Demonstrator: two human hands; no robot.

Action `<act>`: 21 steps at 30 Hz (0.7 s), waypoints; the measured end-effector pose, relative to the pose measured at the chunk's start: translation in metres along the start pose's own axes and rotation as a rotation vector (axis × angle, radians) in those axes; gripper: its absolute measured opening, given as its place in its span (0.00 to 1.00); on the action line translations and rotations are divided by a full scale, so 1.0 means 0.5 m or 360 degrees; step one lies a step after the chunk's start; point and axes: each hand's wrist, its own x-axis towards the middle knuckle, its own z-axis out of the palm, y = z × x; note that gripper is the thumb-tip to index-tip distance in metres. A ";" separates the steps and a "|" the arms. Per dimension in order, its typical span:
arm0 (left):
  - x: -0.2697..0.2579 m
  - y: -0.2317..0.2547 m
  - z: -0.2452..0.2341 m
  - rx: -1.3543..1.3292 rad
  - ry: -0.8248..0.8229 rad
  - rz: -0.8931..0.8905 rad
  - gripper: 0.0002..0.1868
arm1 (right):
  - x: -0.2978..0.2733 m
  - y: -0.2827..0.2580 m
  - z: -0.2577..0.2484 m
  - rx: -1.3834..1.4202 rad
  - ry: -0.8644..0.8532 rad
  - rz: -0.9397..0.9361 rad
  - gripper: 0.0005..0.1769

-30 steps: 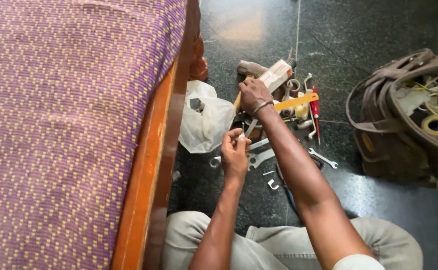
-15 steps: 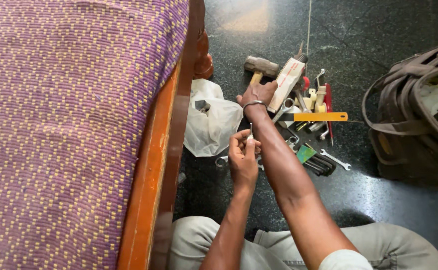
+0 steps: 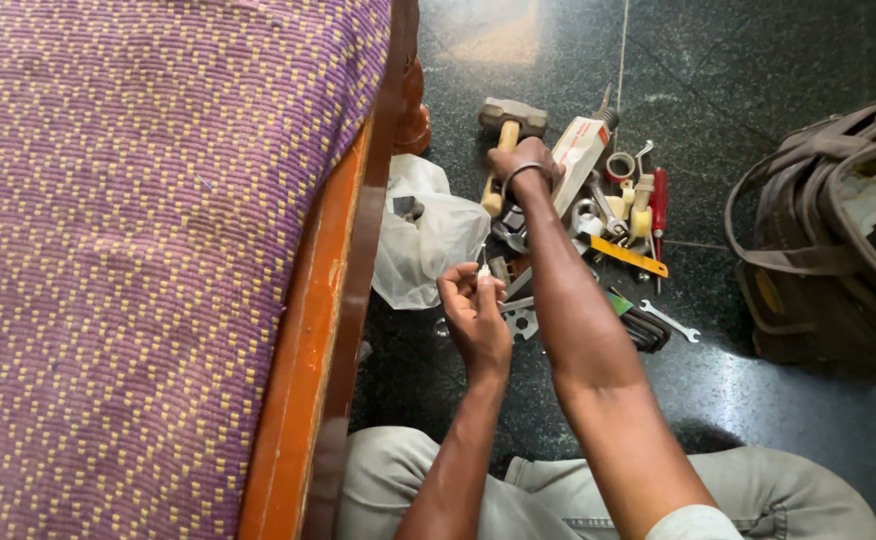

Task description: The person sits on the floor and uses pliers to bend a metal hook, then uses a hammer to tap the hook into shape. They then place the tools into a bag.

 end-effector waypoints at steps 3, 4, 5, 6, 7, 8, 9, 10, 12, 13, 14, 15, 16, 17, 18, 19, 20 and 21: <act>-0.003 0.004 -0.002 -0.0031 -0.0019 0.0039 0.08 | 0.009 0.018 0.007 0.0499 -0.0183 -0.0025 0.27; -0.006 0.006 -0.004 -0.0020 -0.0025 0.0035 0.08 | 0.017 0.023 0.016 0.0689 -0.0167 -0.0077 0.27; -0.008 0.007 -0.005 -0.0009 -0.0030 0.0031 0.08 | 0.027 0.029 0.032 0.0878 -0.0151 -0.0130 0.26; -0.009 0.007 -0.006 -0.0015 -0.0024 0.0032 0.08 | 0.037 0.037 0.051 0.1069 -0.0138 -0.0180 0.25; -0.008 0.007 -0.006 -0.0022 -0.0018 0.0033 0.08 | 0.053 0.043 0.068 0.1270 -0.0165 -0.0214 0.24; -0.008 0.006 -0.004 -0.0031 -0.0014 0.0034 0.08 | 0.072 0.048 0.083 0.1471 -0.0189 -0.0248 0.24; -0.009 0.006 -0.004 -0.0011 -0.0012 0.0035 0.08 | 0.091 0.052 0.096 0.1671 -0.0215 -0.0282 0.23; -0.008 0.006 -0.003 0.0007 -0.0010 0.0039 0.07 | 0.111 0.057 0.102 0.1693 -0.0194 -0.0430 0.23; -0.006 0.006 -0.002 0.0030 -0.0007 0.0035 0.07 | 0.136 0.066 0.101 0.1729 -0.0157 -0.0726 0.24; -0.005 0.006 -0.001 0.0036 -0.0006 0.0027 0.07 | 0.142 0.062 0.096 0.1817 -0.0222 -0.0643 0.22; -0.007 0.005 -0.002 0.0044 -0.0006 0.0014 0.07 | 0.149 0.059 0.080 0.1902 -0.0287 -0.0553 0.20; -0.007 0.003 -0.002 0.0056 -0.0001 0.0021 0.07 | 0.148 0.056 0.067 0.1986 -0.0353 -0.0463 0.18; -0.006 0.002 -0.002 0.0069 0.0000 0.0027 0.07 | 0.144 0.053 0.055 0.2182 -0.0416 -0.0585 0.17; -0.007 0.000 -0.002 0.0082 0.0002 0.0034 0.07 | 0.141 0.048 0.036 0.2377 -0.0476 -0.0709 0.17; -0.007 -0.001 -0.001 0.0072 0.0002 0.0046 0.07 | 0.132 0.040 0.020 0.2570 -0.0537 -0.0840 0.18; -0.007 -0.002 0.000 0.0063 0.0003 0.0058 0.07 | 0.117 0.033 0.003 0.2544 -0.0393 -0.0776 0.16; -0.007 -0.003 0.002 0.0051 0.0002 0.0072 0.07 | 0.104 0.025 -0.022 0.2514 -0.0248 -0.0719 0.17; -0.007 -0.003 0.002 0.0062 -0.0003 0.0070 0.07 | 0.087 0.019 -0.046 0.2481 -0.0101 -0.0664 0.19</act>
